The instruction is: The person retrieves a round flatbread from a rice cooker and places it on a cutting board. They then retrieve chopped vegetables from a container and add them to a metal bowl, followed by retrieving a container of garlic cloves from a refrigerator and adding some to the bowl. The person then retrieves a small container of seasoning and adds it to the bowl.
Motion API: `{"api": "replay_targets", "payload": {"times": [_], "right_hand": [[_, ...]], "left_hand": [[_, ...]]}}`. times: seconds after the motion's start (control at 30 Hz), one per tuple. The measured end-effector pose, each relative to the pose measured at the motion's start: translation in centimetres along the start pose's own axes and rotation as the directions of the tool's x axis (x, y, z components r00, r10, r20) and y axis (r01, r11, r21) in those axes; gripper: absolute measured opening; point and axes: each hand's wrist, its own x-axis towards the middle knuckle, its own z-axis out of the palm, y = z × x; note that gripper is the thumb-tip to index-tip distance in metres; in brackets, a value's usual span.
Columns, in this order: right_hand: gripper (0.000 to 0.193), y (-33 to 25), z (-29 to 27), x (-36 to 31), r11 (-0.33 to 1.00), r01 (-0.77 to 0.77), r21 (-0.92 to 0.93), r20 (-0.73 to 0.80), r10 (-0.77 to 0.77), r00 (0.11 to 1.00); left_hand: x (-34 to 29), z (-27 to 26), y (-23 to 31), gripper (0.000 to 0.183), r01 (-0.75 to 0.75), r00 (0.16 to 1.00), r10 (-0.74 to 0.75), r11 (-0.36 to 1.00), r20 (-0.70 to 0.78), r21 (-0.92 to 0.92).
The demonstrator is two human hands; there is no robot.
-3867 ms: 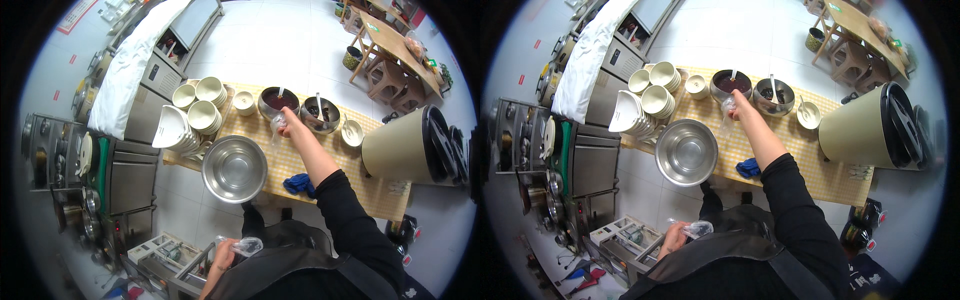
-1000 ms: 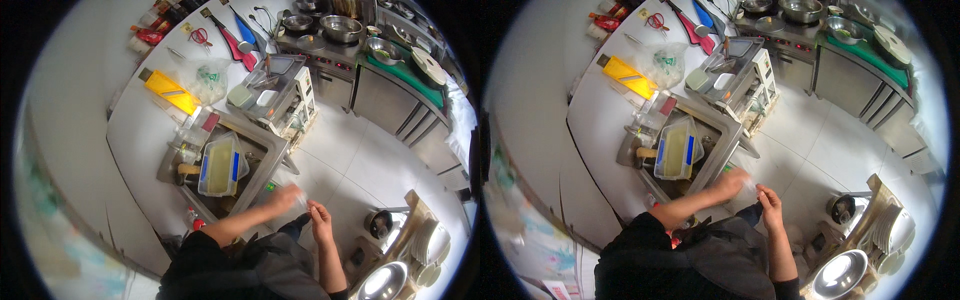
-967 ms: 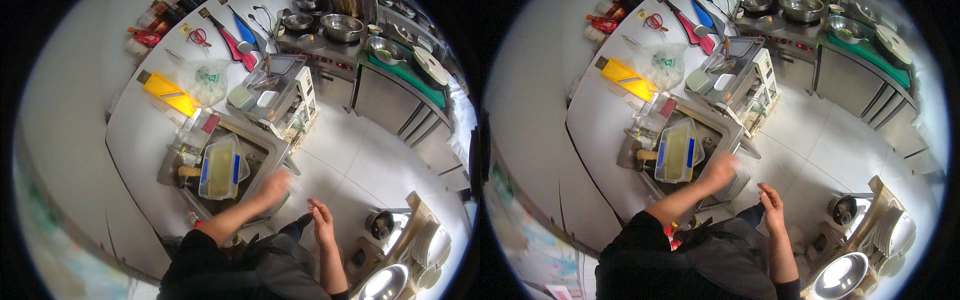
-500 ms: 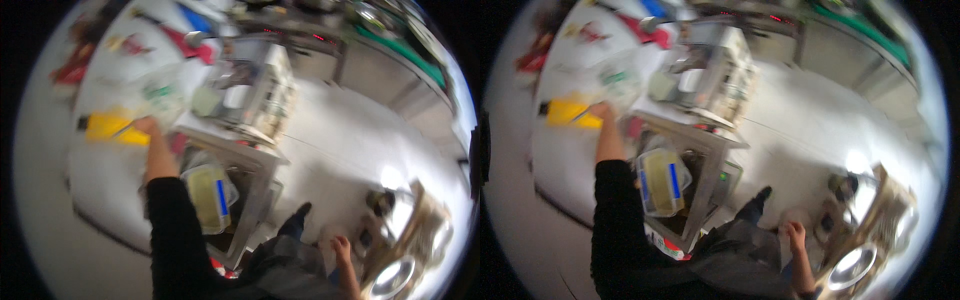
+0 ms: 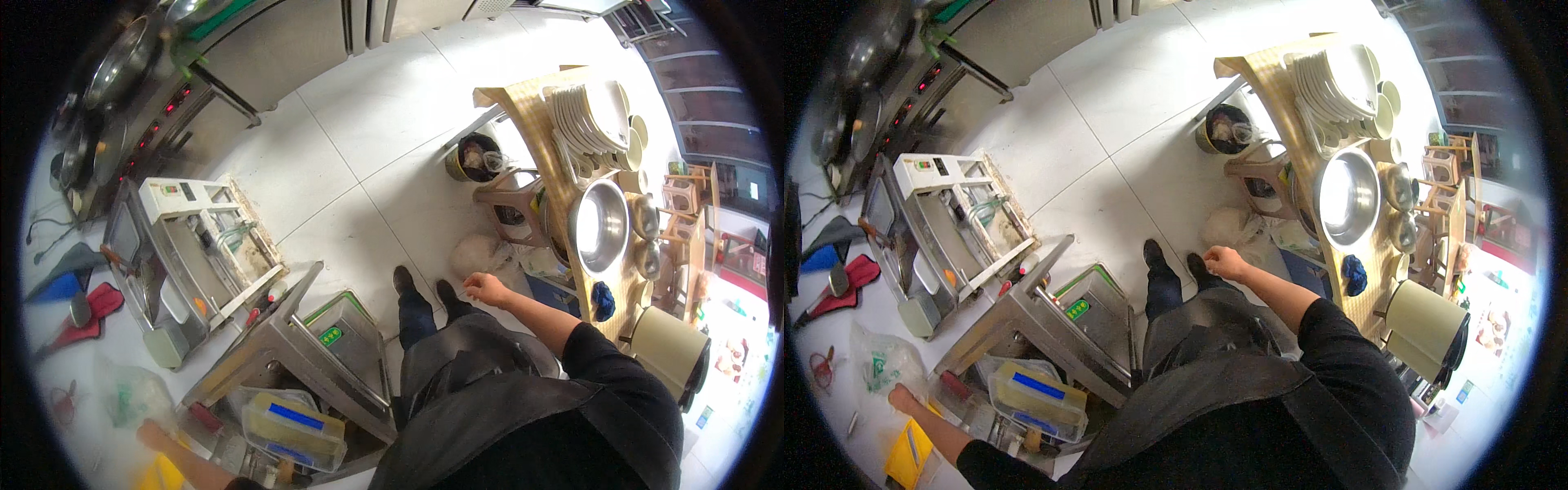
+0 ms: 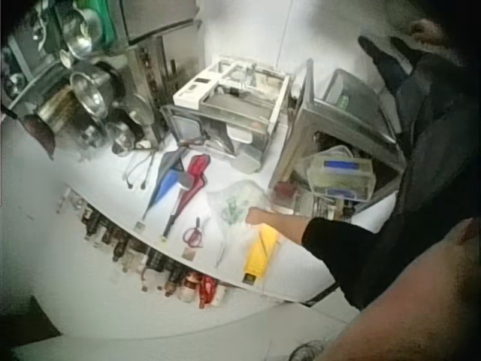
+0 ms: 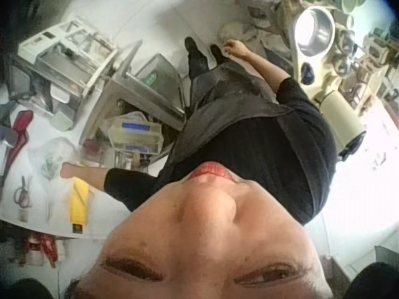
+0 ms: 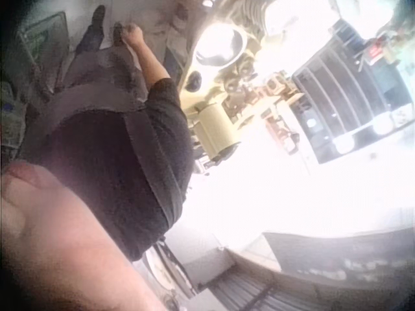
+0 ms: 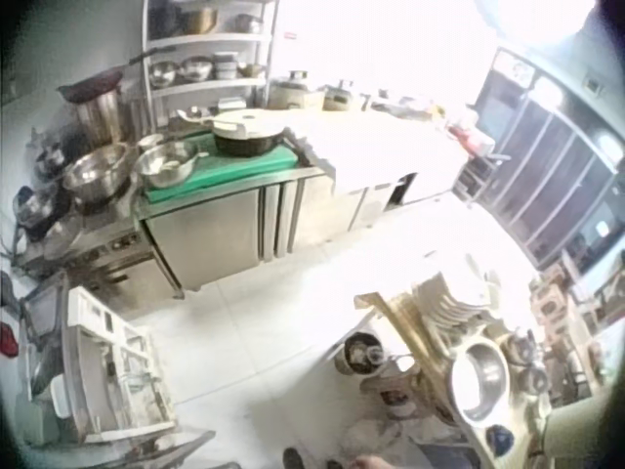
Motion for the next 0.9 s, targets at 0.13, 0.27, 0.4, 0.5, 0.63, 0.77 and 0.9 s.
{"api": "replay_targets", "payload": {"times": [0.13, 0.27, 0.4, 0.5, 0.63, 0.77, 0.9], "right_hand": [[0.031, 3.2, -3.4, 7.0, 0.996, 0.026, -0.083, -0.189, -0.041, 0.981], [0.037, 4.7, -9.8, 17.9, 0.996, -0.011, -0.087, -0.513, -0.035, 0.858], [0.029, 3.8, -17.2, 29.1, 0.99, -0.139, 0.014, -0.711, 0.108, 0.695], [0.034, 2.7, -21.8, 34.9, 0.924, -0.37, -0.095, -0.662, 0.219, 0.717], [0.04, 4.2, -25.1, 40.1, 0.841, -0.501, -0.206, -0.577, 0.309, 0.756], [0.033, 9.7, -26.0, 45.0, 0.834, -0.499, -0.235, -0.567, 0.299, 0.767], [0.024, 13.6, -26.3, 46.5, 0.904, 0.393, 0.167, -0.855, -0.066, 0.515]], "left_hand": [[-1.4, -9.0, 1.7, 0.033, 0.233, 0.97, -0.235, 0.972, -0.06, -0.032], [-3.7, -22.8, 7.7, 0.044, 0.418, 0.908, -0.414, 0.906, -0.067, 0.068], [-9.9, -36.6, 17.7, 0.052, 0.328, 0.9, -0.261, 0.933, -0.349, 0.148], [-16.9, -43.9, 28.2, 0.056, 0.08, 0.815, -0.015, 0.993, -0.58, 0.087], [-30.7, -48.0, 45.7, 0.049, -0.543, 0.735, 0.299, 0.798, -0.608, -0.263], [-39.5, -49.8, 58.0, 0.053, -0.532, 0.769, 0.598, 0.4, -0.228, -0.746], [-42.5, -49.4, 63.0, 0.051, -0.301, 0.685, 0.726, 0.206, -0.061, -0.931]]}}
